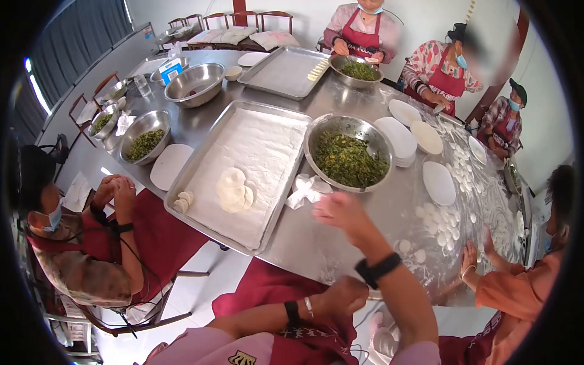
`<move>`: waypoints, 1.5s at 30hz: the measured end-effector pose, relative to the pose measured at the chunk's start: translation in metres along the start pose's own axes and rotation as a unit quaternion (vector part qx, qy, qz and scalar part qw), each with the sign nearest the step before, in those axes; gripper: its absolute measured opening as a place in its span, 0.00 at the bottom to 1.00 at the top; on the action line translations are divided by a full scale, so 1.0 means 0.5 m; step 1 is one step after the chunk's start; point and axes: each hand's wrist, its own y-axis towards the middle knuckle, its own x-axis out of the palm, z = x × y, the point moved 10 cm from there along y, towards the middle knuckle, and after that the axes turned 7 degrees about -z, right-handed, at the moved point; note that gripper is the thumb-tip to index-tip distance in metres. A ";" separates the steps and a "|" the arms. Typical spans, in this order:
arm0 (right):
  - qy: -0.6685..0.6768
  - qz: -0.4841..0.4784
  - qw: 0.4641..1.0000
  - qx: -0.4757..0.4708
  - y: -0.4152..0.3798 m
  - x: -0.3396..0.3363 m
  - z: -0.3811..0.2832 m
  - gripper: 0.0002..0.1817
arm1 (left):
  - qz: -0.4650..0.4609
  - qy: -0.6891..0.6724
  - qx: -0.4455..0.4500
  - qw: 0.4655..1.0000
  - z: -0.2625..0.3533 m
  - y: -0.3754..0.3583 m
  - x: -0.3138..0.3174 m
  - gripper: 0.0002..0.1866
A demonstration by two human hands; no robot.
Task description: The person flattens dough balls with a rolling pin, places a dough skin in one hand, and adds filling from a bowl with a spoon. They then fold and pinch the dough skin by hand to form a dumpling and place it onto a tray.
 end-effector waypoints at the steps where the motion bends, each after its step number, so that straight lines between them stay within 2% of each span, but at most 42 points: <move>1: -0.016 0.053 0.998 0.012 -0.055 -0.056 -0.002 0.16 | 0.022 0.016 0.005 1.000 -0.011 0.008 -0.012 0.05; 5: -0.037 0.248 0.968 0.031 -0.270 -0.304 0.061 0.13 | 0.086 0.081 0.033 0.992 -0.051 0.061 -0.051 0.08; 7: -0.045 0.348 0.936 0.029 -0.386 -0.435 0.124 0.11 | 0.084 0.084 0.008 0.993 -0.093 0.063 -0.055 0.08; 9: -0.143 0.382 0.913 0.026 -0.458 -0.555 0.205 0.09 | 0.077 0.069 -0.024 0.994 -0.098 0.070 -0.056 0.09; 11: -0.264 0.441 0.857 0.041 -0.494 -0.562 0.206 0.10 | 0.065 -0.006 -0.081 0.995 -0.116 0.063 -0.052 0.11; 13: -0.515 0.415 0.750 -0.015 -0.470 -0.534 0.192 0.14 | 0.037 -0.021 -0.104 0.994 -0.112 0.055 -0.045 0.10; 19: -0.572 0.383 0.726 -0.011 -0.385 -0.423 0.168 0.16 | 0.019 -0.030 -0.142 0.989 -0.094 0.058 -0.041 0.11; 22: -0.556 0.350 0.753 0.036 -0.354 -0.417 0.194 0.14 | 0.020 -0.029 -0.149 0.988 -0.096 0.051 -0.040 0.12; 25: -0.439 0.306 0.845 0.015 -0.338 -0.401 0.232 0.13 | 0.026 -0.028 -0.149 0.988 -0.094 0.044 -0.036 0.12; 28: -0.433 0.278 0.857 -0.018 -0.326 -0.335 0.225 0.11 | 0.042 -0.018 -0.143 0.989 -0.089 0.034 -0.035 0.12; 31: -0.402 0.241 0.883 -0.008 -0.309 -0.296 0.233 0.10 | 0.053 -0.021 -0.145 0.988 -0.085 0.026 -0.031 0.10; 32: -0.418 0.234 0.878 -0.007 -0.305 -0.289 0.229 0.10 | 0.058 -0.026 -0.147 0.987 -0.083 0.028 -0.031 0.10; 35: -0.446 0.219 0.868 -0.007 -0.296 -0.280 0.225 0.09 | 0.064 0.038 -0.066 0.995 -0.059 0.088 -0.049 0.11; 38: -0.426 0.214 0.879 -0.017 -0.283 -0.303 0.216 0.10 | 0.124 -0.081 -0.130 0.980 -0.155 0.138 -0.069 0.12; 41: -0.393 0.213 0.894 -0.023 -0.278 -0.320 0.214 0.11 | 0.128 -0.084 -0.136 0.979 -0.183 0.147 -0.068 0.13; 43: -0.380 0.220 0.898 -0.035 -0.278 -0.310 0.224 0.11 | 0.110 -0.045 -0.117 0.986 -0.161 0.122 -0.066 0.13; 45: -0.412 0.198 0.890 -0.004 -0.280 -0.291 0.224 0.11 | 0.077 -0.007 -0.085 0.993 -0.122 0.085 -0.056 0.12</move>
